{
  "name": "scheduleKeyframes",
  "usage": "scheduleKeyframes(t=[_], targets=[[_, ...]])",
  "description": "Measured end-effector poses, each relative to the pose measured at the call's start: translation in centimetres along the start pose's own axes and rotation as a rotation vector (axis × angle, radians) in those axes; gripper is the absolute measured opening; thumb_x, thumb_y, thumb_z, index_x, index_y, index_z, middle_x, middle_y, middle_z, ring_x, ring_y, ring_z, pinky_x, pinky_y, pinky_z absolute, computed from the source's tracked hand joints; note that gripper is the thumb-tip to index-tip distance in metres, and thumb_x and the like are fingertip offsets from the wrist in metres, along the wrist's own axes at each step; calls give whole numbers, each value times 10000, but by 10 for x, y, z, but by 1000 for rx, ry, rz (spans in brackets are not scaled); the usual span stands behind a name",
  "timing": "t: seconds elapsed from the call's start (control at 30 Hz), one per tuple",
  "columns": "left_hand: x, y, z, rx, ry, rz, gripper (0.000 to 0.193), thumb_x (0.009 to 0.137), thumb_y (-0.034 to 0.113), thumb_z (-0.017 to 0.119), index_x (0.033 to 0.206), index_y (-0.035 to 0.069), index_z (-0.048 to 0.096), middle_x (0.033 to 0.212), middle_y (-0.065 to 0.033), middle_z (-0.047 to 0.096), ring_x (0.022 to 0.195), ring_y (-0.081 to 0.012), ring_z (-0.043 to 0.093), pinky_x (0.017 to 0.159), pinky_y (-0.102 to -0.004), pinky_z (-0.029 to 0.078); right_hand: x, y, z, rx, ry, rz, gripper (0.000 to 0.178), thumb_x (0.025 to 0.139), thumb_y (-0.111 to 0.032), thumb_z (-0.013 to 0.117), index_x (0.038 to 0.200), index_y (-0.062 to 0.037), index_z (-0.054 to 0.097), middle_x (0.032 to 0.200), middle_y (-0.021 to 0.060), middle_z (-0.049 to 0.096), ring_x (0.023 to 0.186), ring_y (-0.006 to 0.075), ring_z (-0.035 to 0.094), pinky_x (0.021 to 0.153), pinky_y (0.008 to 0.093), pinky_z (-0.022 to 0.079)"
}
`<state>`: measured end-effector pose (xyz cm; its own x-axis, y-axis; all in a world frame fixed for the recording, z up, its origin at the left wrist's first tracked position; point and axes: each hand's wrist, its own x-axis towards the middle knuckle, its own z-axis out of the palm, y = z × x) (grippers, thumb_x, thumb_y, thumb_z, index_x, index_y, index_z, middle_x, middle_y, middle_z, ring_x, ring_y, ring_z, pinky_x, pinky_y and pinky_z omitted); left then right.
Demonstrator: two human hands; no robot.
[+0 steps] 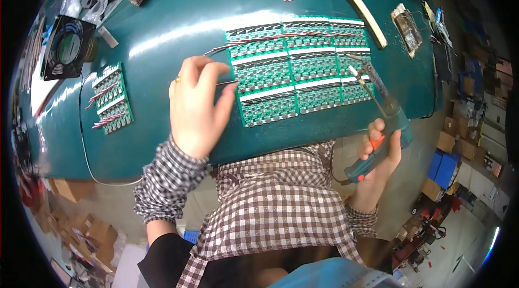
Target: The person uses a soldering iron to attach small wires to a green circuit board. They hold the wire with one hand and apply the soldering iron with the other, working methodically across the board's surface.
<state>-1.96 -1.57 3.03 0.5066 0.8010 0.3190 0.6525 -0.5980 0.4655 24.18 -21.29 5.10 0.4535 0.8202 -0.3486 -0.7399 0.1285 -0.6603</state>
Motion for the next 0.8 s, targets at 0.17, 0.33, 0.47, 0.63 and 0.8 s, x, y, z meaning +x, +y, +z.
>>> scheduleKeyframes(t=[0.17,0.33,0.47,0.63,0.8], targets=[[-13,46,9,-1175,-156,-380,236,855,57,671,1065,8,577,969,-73,594,800,-119,605,694,-243,501,0,26,15,-93,-75,30,422,936,-381,538,1048,21,477,832,90,559,625,201,633,482,286,551],[-4,54,23,-1688,-202,-752,227,920,126,613,1100,-2,562,920,-52,628,749,-86,595,643,-202,483,-3,40,27,-209,-75,24,445,905,-370,582,1067,34,494,844,99,601,624,220,656,515,296,569],[-4,53,28,-1806,-166,-849,193,941,165,582,1057,12,582,882,-43,636,690,-69,574,607,-206,474,-3,43,25,-256,-50,32,454,891,-357,599,1080,42,494,850,108,614,633,233,667,532,311,578],[0,52,27,-1798,-178,-940,168,949,174,563,1006,19,591,855,-36,631,656,-69,561,580,-204,462,-5,44,38,-450,-26,22,448,916,-402,562,1049,15,464,830,61,537,590,170,594,462,260,497],[1,52,28,-1808,-196,-990,155,949,166,554,984,19,592,836,-34,626,644,-75,564,566,-209,466,-9,39,31,-375,36,48,459,867,-329,622,1071,63,494,874,132,592,615,239,660,534,323,585]])
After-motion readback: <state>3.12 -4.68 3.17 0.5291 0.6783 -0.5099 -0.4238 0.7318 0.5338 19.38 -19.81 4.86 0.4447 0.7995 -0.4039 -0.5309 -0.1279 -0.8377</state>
